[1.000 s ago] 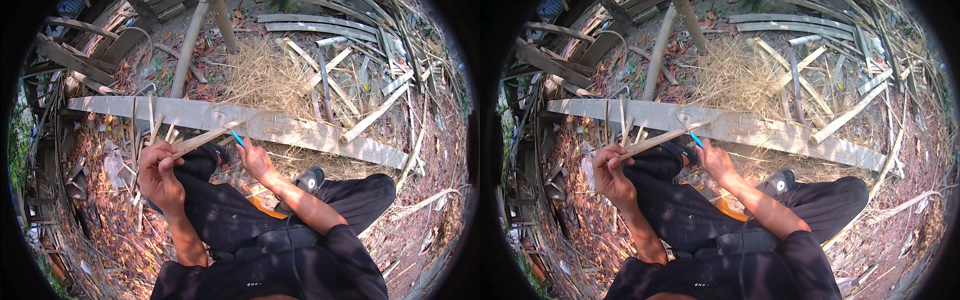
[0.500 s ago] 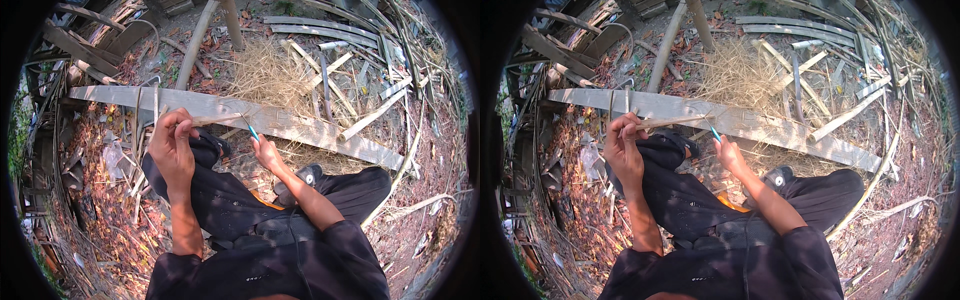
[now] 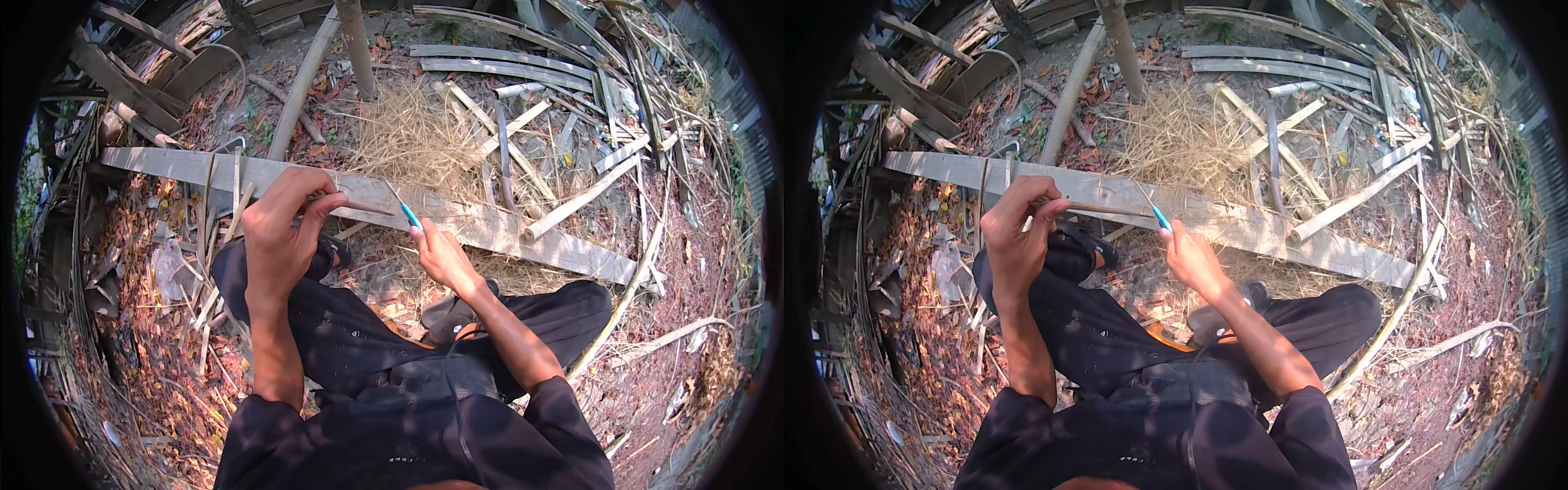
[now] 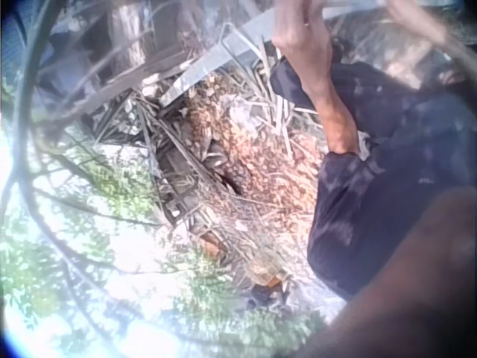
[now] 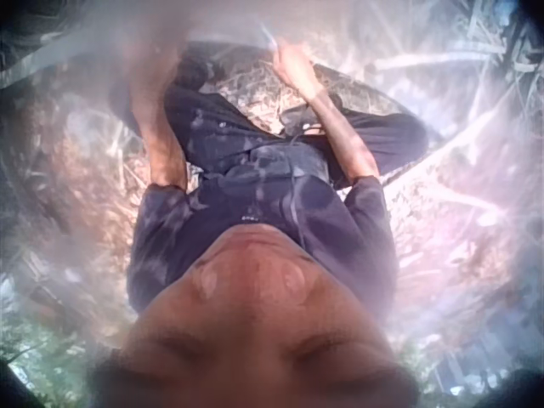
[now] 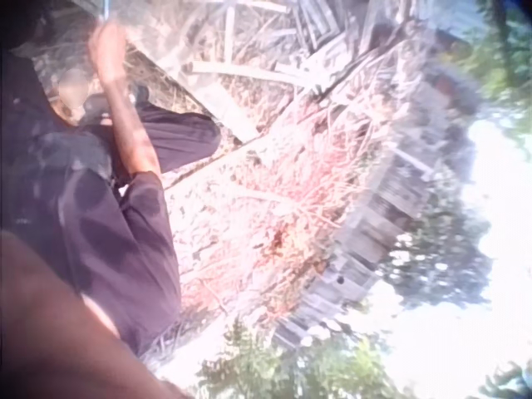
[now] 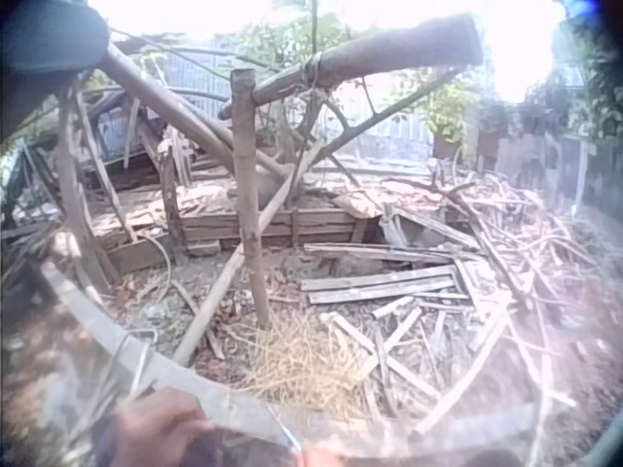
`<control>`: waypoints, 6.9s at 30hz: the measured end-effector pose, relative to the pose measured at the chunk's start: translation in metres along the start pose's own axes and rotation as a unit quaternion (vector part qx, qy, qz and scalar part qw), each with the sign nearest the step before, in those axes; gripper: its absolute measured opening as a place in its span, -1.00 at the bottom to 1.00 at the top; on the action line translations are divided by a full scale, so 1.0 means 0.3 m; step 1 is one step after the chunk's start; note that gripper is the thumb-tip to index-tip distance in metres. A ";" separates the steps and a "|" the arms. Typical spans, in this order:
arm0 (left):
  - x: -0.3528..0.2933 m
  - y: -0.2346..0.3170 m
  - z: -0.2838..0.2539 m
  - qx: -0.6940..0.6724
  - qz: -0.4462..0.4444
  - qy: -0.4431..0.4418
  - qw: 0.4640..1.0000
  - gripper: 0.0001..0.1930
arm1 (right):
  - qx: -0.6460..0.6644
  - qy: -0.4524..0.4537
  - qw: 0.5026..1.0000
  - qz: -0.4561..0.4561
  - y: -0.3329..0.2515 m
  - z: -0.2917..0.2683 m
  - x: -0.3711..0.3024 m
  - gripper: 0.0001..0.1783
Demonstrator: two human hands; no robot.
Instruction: The person sits on the ground and uses a blue utility knife to sharpen the end of a thin wooden stick. They then switch to a larger machete to further shape and sharpen a thicker piece of wood, scraping the surface to create a point.
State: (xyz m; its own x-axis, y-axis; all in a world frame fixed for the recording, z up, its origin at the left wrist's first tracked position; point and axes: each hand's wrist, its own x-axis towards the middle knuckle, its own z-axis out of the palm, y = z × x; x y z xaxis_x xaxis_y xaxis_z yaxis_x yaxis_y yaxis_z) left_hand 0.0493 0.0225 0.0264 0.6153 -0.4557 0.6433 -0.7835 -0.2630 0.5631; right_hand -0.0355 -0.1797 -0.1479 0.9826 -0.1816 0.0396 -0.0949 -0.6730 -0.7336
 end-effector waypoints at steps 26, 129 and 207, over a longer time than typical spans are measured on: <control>-0.056 -0.052 0.014 0.008 -0.043 -0.018 0.999 -0.86 | 0.126 -0.163 0.973 0.106 0.213 0.149 -0.150 -0.60; -0.045 -0.112 -0.019 0.042 -0.054 0.087 0.994 -0.84 | 0.070 -0.116 0.979 0.155 0.050 0.036 -0.039 -0.68; -0.073 -0.154 -0.022 -0.026 -0.188 0.163 0.968 -0.81 | 0.098 -0.075 0.979 0.161 0.239 0.163 -0.182 -0.63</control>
State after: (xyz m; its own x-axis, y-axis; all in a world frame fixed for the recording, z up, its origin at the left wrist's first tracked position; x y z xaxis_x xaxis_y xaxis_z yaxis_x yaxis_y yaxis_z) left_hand 0.0726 0.0503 -0.0105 0.8576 -0.0416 0.5127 -0.4987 -0.3115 0.8089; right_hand -0.0883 -0.1830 -0.2358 0.9207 -0.2443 -0.3044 -0.3853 -0.4449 -0.8084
